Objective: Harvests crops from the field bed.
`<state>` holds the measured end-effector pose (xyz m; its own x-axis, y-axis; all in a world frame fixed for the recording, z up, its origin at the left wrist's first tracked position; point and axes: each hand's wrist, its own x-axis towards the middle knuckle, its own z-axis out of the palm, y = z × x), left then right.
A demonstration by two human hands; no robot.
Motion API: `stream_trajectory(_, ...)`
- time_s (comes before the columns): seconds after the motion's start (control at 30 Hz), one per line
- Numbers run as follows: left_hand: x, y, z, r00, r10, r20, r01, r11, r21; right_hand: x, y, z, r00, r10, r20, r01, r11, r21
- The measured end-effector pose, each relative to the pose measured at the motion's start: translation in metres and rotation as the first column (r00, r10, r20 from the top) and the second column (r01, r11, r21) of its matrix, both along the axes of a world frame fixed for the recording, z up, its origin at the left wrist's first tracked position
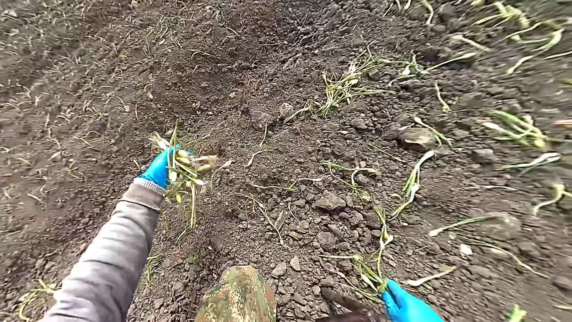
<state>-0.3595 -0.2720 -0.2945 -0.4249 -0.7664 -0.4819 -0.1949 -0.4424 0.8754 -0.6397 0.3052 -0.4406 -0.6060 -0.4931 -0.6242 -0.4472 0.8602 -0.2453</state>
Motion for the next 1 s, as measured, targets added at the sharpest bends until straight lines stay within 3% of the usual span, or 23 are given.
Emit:
stream_trajectory(0.1,-0.011,-0.001,-0.002,0.995,-0.089,0.048,0.085,0.994,0.073,0.006,0.002,0.006,1.0,0.002,-0.017,-0.003,0.999,-0.038)
stream_trajectory(0.17,-0.018,-0.002,-0.019,0.971,-0.031,0.239,0.011,0.996,0.084,0.016,0.01,0.012,1.0,0.008,0.011,-0.008,1.0,-0.024)
stream_trajectory(0.2,-0.02,0.002,-0.017,0.965,-0.051,0.258,0.03,0.996,0.085,0.018,0.012,0.016,1.0,0.013,0.017,-0.013,1.0,-0.017)
stream_trajectory(0.27,-0.03,0.014,0.014,0.977,-0.205,0.064,0.202,0.978,0.046,0.023,0.017,0.015,1.0,0.003,0.006,-0.003,1.0,-0.02)
stream_trajectory(0.33,-0.035,0.026,0.029,0.914,-0.338,-0.226,0.338,0.94,-0.037,0.033,0.03,0.014,1.0,-0.005,0.009,0.005,1.0,-0.004)
stream_trajectory(0.37,-0.044,0.028,0.033,0.891,-0.354,-0.285,0.355,0.933,-0.052,0.035,0.033,0.013,1.0,-0.011,0.006,0.011,1.0,-0.006)
stream_trajectory(0.47,-0.08,0.042,0.034,0.93,-0.361,-0.077,0.357,0.933,-0.051,0.042,0.04,0.019,0.999,-0.05,-0.018,0.05,0.998,-0.026)
stream_trajectory(0.57,-0.111,0.062,0.025,0.918,-0.392,-0.065,0.386,0.918,-0.09,0.045,0.051,0.029,0.99,-0.106,-0.096,0.1,0.993,-0.068)
stream_trajectory(0.63,-0.123,0.08,0.017,0.902,-0.402,-0.156,0.394,0.916,-0.082,0.042,0.052,0.038,0.977,-0.147,-0.155,0.135,0.987,-0.09)
stream_trajectory(0.77,-0.151,0.147,-0.003,0.825,-0.424,-0.374,0.448,0.894,-0.025,0.035,0.042,0.053,0.93,-0.272,-0.246,0.227,0.954,-0.196)
stream_trajectory(0.83,-0.168,0.198,-0.024,0.793,-0.482,-0.372,0.513,0.858,-0.017,0.03,0.027,0.057,0.903,-0.365,-0.226,0.271,0.893,-0.358)
stream_trajectory(0.93,-0.186,0.296,-0.07,0.67,-0.686,-0.284,0.726,0.685,0.058,0.035,-0.013,0.058,0.871,-0.489,-0.055,0.351,0.696,-0.626)
stream_trajectory(1.0,-0.193,0.362,-0.087,0.588,-0.762,-0.271,0.807,0.577,0.128,0.036,-0.035,0.073,0.874,-0.475,0.1,0.444,0.699,-0.56)
